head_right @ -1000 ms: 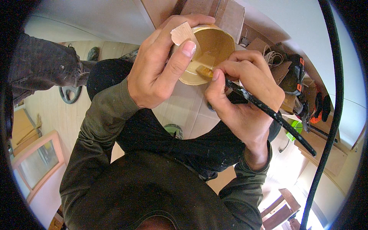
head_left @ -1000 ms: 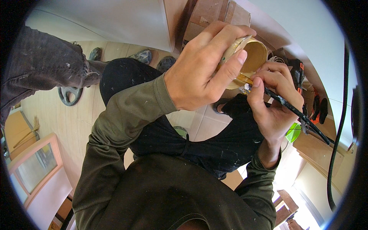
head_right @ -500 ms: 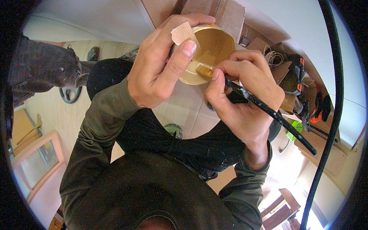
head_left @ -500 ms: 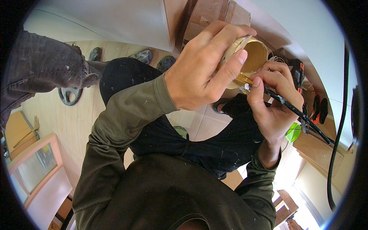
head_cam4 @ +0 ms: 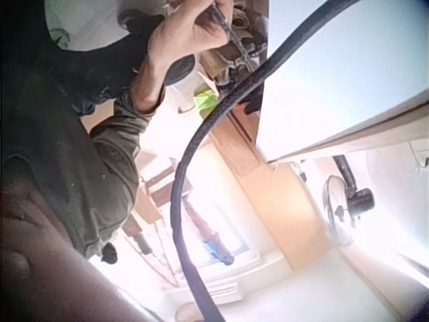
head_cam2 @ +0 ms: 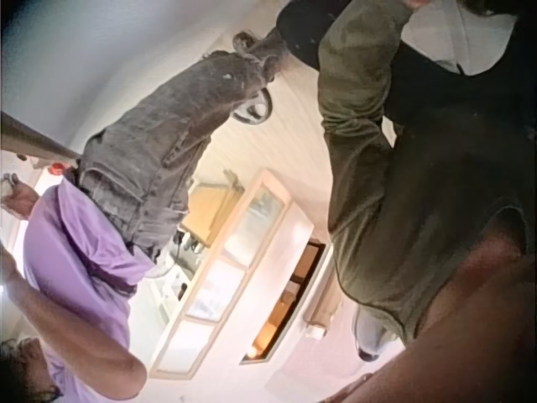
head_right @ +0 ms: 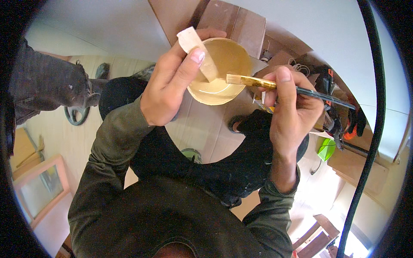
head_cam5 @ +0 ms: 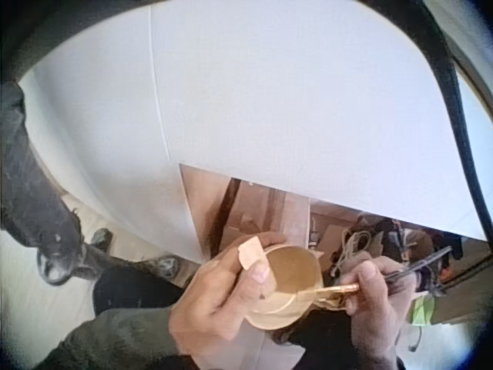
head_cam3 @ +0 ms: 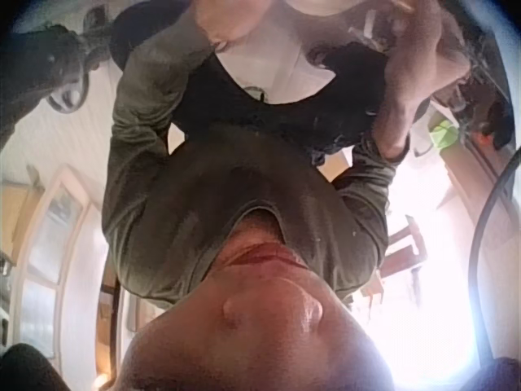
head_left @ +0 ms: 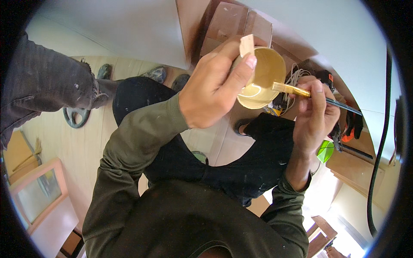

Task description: The person applies a light-colored wood finish to the curved edge of a white cabinet using a small brush. They repeatedly dip the brush into a small container, stir the finish, and brush along the trim, occasionally wiping excess with a wooden stick.

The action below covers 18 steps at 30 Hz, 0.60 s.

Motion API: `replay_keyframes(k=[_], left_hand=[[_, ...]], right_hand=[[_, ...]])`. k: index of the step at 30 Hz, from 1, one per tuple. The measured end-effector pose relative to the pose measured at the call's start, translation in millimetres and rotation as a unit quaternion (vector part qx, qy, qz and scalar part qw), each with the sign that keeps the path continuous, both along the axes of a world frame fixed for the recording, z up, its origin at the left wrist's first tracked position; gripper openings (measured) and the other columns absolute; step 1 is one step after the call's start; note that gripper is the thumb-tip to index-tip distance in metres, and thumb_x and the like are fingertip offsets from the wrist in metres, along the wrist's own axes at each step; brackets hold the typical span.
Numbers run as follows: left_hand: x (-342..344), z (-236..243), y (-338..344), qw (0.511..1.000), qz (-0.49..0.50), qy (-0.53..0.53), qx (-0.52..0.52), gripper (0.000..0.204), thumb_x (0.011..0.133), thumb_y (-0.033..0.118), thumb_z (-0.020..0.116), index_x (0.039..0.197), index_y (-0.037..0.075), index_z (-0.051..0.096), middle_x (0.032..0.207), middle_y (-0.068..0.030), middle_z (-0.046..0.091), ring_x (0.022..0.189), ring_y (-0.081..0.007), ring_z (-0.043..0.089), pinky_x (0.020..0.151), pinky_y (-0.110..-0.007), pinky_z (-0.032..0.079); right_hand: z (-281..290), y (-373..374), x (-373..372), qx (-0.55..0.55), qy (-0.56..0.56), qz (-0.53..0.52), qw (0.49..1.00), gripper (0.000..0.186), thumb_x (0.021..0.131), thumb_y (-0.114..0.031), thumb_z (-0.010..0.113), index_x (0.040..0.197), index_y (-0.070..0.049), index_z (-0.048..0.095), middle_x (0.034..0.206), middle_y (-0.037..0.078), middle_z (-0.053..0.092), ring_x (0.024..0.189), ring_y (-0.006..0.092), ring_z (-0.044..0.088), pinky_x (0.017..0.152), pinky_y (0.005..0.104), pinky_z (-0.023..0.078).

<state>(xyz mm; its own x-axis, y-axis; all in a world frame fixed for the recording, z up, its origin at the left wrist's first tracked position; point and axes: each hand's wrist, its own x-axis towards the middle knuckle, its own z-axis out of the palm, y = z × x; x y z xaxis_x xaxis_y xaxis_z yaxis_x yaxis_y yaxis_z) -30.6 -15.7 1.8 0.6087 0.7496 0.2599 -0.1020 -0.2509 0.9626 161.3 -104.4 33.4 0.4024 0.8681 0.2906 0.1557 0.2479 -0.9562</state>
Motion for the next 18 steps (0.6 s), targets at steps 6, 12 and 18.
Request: replay_keyframes(k=[6,12,18], left_hand=[[5.9,-2.1,-2.5,0.996,0.001,-0.075,-0.039,0.038,0.107,0.026,0.038,0.128,-0.003,0.051,0.11,-0.0132,0.063,0.101,-0.0179,0.06,0.089,-0.032,0.047],[4.4,8.5,-8.3,0.993,-0.024,-0.081,-0.086,0.039,0.107,0.025,0.037,0.13,-0.003,0.051,0.114,-0.0128,0.064,0.104,-0.0168,0.06,0.092,-0.032,0.047],[2.7,10.8,-3.2,0.976,-0.05,-0.107,-0.181,0.045,0.108,0.031,0.034,0.136,-0.003,0.046,0.119,-0.0133,0.06,0.109,-0.0164,0.059,0.096,-0.031,0.046]], right_hand=[[-3.7,2.6,0.6,-0.002,0.01,0.0,1.0,0.034,0.101,-0.023,0.059,0.083,0.004,0.067,0.068,0.005,0.062,0.056,0.007,0.051,0.054,0.0212,0.038],[-3.1,-0.5,2.3,-0.004,-0.011,-0.014,1.0,0.037,0.101,-0.026,0.06,0.077,0.002,0.066,0.068,0.003,0.06,0.055,0.0072,0.049,0.051,0.0219,0.035],[-1.5,1.3,3.5,0.081,-0.029,0.028,0.996,0.017,0.094,-0.01,0.067,0.084,0.004,0.069,0.073,0.007,0.062,0.062,0.0104,0.053,0.055,0.0226,0.039]])
